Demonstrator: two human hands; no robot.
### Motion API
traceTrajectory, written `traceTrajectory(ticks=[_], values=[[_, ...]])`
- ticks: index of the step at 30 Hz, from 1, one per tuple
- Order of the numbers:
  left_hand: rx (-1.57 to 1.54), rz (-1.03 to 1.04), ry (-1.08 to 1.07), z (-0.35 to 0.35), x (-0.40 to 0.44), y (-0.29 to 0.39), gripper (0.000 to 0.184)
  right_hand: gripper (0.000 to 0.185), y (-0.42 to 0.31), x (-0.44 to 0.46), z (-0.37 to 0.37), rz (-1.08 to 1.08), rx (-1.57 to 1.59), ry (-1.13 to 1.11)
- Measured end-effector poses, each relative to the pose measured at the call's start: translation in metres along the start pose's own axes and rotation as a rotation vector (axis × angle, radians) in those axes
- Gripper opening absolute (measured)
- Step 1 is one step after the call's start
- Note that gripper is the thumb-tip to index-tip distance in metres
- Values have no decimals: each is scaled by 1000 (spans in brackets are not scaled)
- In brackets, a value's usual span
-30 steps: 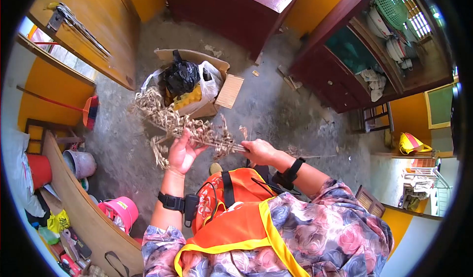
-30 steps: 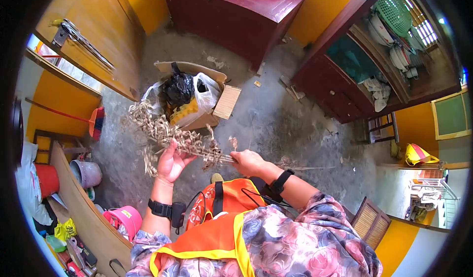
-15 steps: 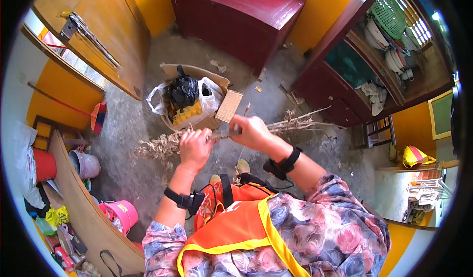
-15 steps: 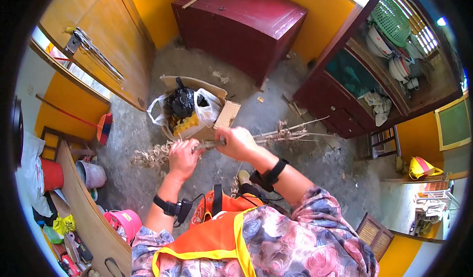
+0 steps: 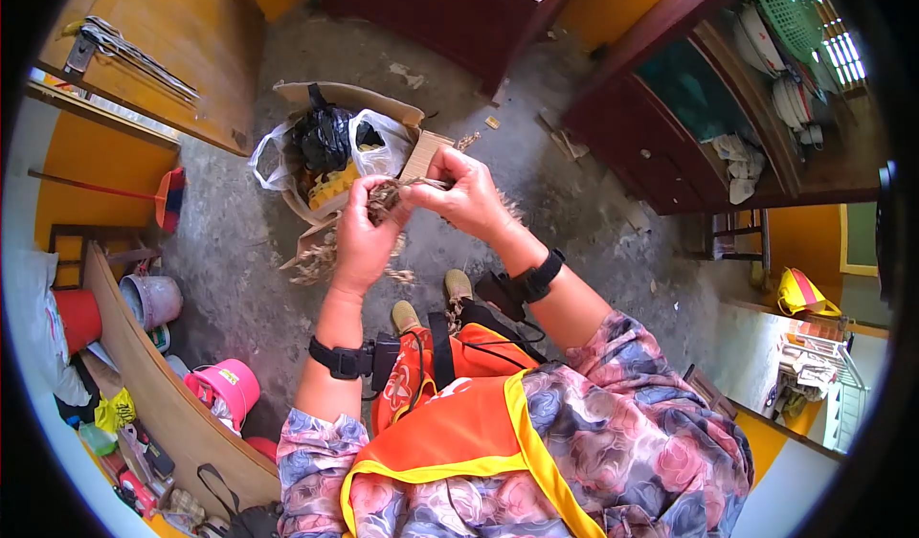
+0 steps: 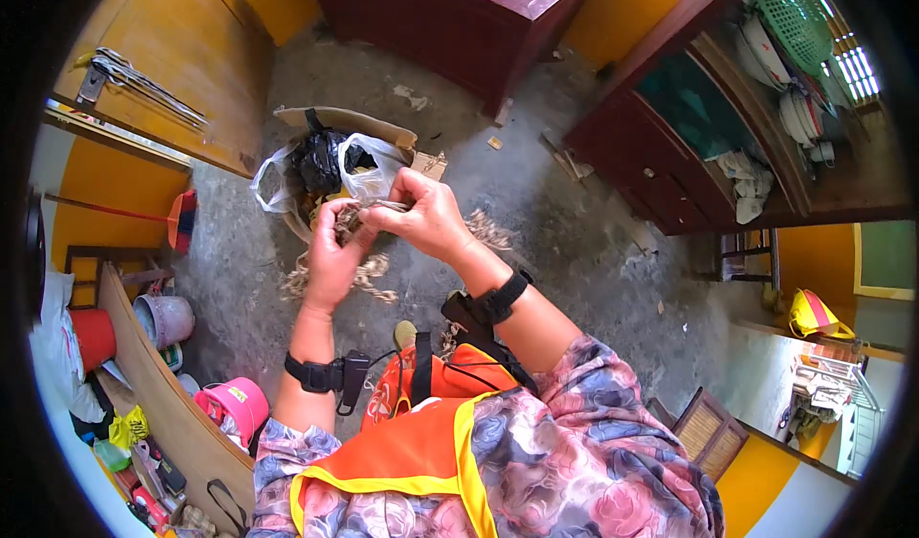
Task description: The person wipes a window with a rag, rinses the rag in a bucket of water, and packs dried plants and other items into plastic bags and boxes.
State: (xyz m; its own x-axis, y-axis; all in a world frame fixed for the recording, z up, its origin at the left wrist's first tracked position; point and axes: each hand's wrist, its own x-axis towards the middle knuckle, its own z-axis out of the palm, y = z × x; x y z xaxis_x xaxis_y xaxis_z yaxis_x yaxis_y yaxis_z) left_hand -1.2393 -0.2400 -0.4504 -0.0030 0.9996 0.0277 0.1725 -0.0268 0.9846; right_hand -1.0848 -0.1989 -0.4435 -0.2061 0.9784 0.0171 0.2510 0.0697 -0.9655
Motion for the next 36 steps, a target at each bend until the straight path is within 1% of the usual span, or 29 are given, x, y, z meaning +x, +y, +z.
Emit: traceTrajectory(ticks=[1, 2, 3, 4, 5, 6, 7, 8, 10, 11, 12, 13, 14, 16, 17, 18, 19, 20, 22, 24, 25, 26, 28, 29, 30, 32, 34, 35, 36], values=[[-170, -118, -82, 4, 1, -2, 43, 39, -1, -1, -2, 77, 170, -24], [-162, -125, -80, 13, 2, -4, 43, 37, 0, -2, -3, 153, 340, -44], [-195, -57, -68, 25, 3, -8, 52, 38, 6, -1, 1, 152, 450, -65], [-228, 9, -59, 35, 4, -13, 60, 32, 15, -1, 5, 80, 371, -26], [-139, 30, -134, 43, 7, -15, 79, 26, 27, 1, 11, 31, 387, 28], [-135, 29, -141, 49, 9, -16, 79, 21, 39, 3, 14, -18, 402, 83], [-170, 21, -143, 54, 12, -15, 85, 4, 38, 3, 11, 34, 612, 76], [-206, 11, -146, 60, 14, -16, 91, 4, 37, 5, 6, 37, 615, 83], [-173, 67, -88, 66, 19, -41, 97, 9, 38, 8, -5, 299, 970, 120], [-56, -40, -204, 59, 23, -51, 95, 17, 44, 10, -6, 325, 1067, 125], [62, -147, -326, 56, 25, -61, 94, 12, 48, 11, -4, 347, 1064, 160], [22, -219, -386, 58, 28, -63, 88, 10, 65, 12, 4, 361, 989, 169], [45, -243, -352, 59, 25, -80, 72, 11, 83, 12, 10, 377, 910, 177], [168, -276, -302, 60, 22, -104, 50, 21, 114, 11, 13, 374, 820, -3], [170, -281, -327, 59, 20, -122, 50, 21, 127, 10, 6, 302, 962, -174], [104, -358, -259, 57, 17, -145, 39, 25, 145, 8, -1, 312, 932, -143], [40, -436, -188, 54, 14, -163, 29, 32, 169, 5, -14, 484, 868, -43], [44, -440, -206, 51, 12, -174, 29, 39, 199, 2, -25, 654, 798, 52], [-106, -505, -72, 49, 8, -187, 18, 45, 310, -22, -8, 941, 410, 167], [-58, -548, -115, 52, 5, -202, 15, 45, 412, -66, 32, 977, -150, 33], [-13, -577, -139, 53, 3, -207, 13, 44, 456, -90, 55, 1018, -194, -127], [-105, -665, -71, 58, -1, -212, 13, 43, 486, -100, 72, 1043, -242, -280], [7, -630, -115, 57, -9, -236, 14, 41, 514, -102, 96, 1111, -184, -271], [17, -629, -122, 56, -11, -245, 14, 41, 538, -101, 102, 1015, -214, -289], [55, -649, -161, 54, -12, -254, 14, 41, 564, -102, 107, 1020, -199, -280], [107, -667, -209, 57, -7, -274, 15, 37, 609, -87, 106, 1062, -144, -1], [121, -671, -270, 63, -5, -294, 16, 38, 643, -67, 101, 1056, -311, 212], [153, -653, -294, 66, -5, -306, 17, 38, 660, -57, 97, 1058, -298, 212], [166, -653, -296, 69, -6, -320, 17, 37, 675, -46, 95, 1186, -236, 268]])
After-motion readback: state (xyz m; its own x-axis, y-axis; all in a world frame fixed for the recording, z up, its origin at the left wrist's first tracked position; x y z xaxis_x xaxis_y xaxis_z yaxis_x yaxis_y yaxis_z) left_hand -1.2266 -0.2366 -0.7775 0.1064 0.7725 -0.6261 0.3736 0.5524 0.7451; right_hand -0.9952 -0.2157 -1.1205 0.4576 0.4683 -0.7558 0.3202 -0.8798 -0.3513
